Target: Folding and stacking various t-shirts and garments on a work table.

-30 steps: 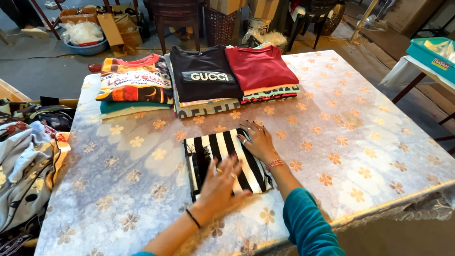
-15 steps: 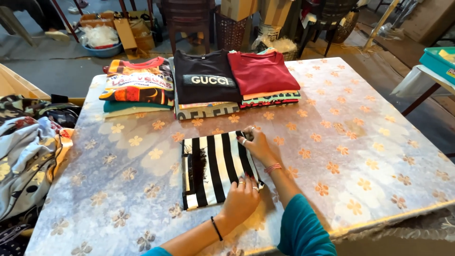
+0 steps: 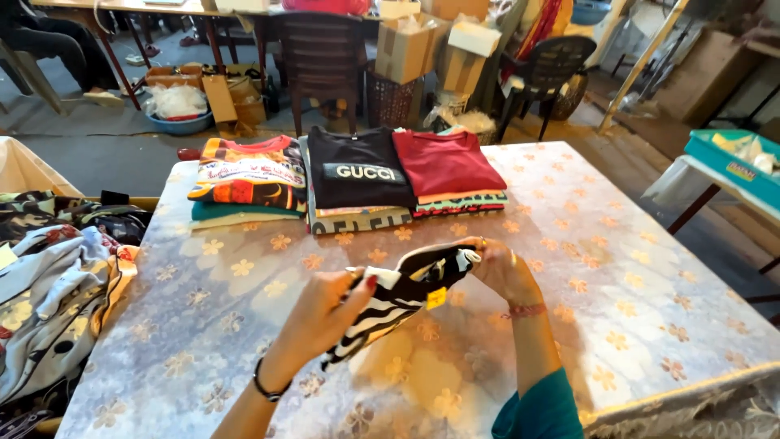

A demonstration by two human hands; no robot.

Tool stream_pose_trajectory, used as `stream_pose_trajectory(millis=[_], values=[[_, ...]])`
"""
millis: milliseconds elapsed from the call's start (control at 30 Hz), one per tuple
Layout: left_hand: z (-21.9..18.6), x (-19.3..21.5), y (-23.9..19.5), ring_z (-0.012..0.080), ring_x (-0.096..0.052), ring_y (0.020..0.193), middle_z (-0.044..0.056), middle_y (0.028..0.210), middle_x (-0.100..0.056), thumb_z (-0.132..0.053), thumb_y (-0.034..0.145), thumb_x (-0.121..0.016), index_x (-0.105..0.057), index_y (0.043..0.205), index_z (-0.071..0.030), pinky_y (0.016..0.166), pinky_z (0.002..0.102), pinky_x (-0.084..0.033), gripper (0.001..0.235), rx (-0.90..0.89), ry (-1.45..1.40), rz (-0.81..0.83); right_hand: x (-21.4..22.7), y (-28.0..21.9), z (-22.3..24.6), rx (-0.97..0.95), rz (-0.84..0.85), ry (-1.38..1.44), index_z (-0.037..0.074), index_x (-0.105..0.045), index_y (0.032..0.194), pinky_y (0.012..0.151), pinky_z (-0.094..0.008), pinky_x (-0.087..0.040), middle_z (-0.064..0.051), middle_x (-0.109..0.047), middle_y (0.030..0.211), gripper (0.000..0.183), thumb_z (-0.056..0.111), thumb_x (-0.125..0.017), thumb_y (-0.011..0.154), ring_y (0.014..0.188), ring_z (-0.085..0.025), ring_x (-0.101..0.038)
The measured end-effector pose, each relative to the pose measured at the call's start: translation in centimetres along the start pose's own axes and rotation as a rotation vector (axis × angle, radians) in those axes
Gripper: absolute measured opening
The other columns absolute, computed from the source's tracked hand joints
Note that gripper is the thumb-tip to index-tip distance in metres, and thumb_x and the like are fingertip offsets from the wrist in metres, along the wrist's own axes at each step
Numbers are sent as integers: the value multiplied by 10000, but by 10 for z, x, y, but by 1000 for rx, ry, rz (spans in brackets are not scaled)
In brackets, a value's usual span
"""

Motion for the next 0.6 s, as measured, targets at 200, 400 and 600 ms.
stream_pose_trajectory(millis=[200,400,600], values=[[6,38,-7,30,-455,612,31,663,-546,-204,1010,-592,-685,930,26,511,291,-387,261,23,-229,47,53,-20,-15,-3,-106,-416,-14,-741,1022,784,-373,-543,-176,-734,942,284,156,-833,814,854,-249,-697],[61,37,-10,6,-573,779,-58,850,-695,-224,1013,-579,-737,1016,-18,656,217,-479,260,107,-479,101,-49,-20,32,392,84,-224,4,-744,991,885,-311,-545,-51,-684,1039,199,189,-808,954,985,-151,-659],[174,13,9,72,-650,798,-35,882,-722,-315,984,-589,-727,1012,-97,674,281,-523,260,464,-726,-29,16,19,-64,122,-390,-246,1,-702,1052,825,-273,-536,-69,-711,1019,165,154,-680,994,918,-132,-653]])
Point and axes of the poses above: each hand's wrist, its own y-axis towards the middle knuckle, its own x-axis out of the back of the hand, z = x × y, the point moved 8 cm from there along y, towards the middle knuckle
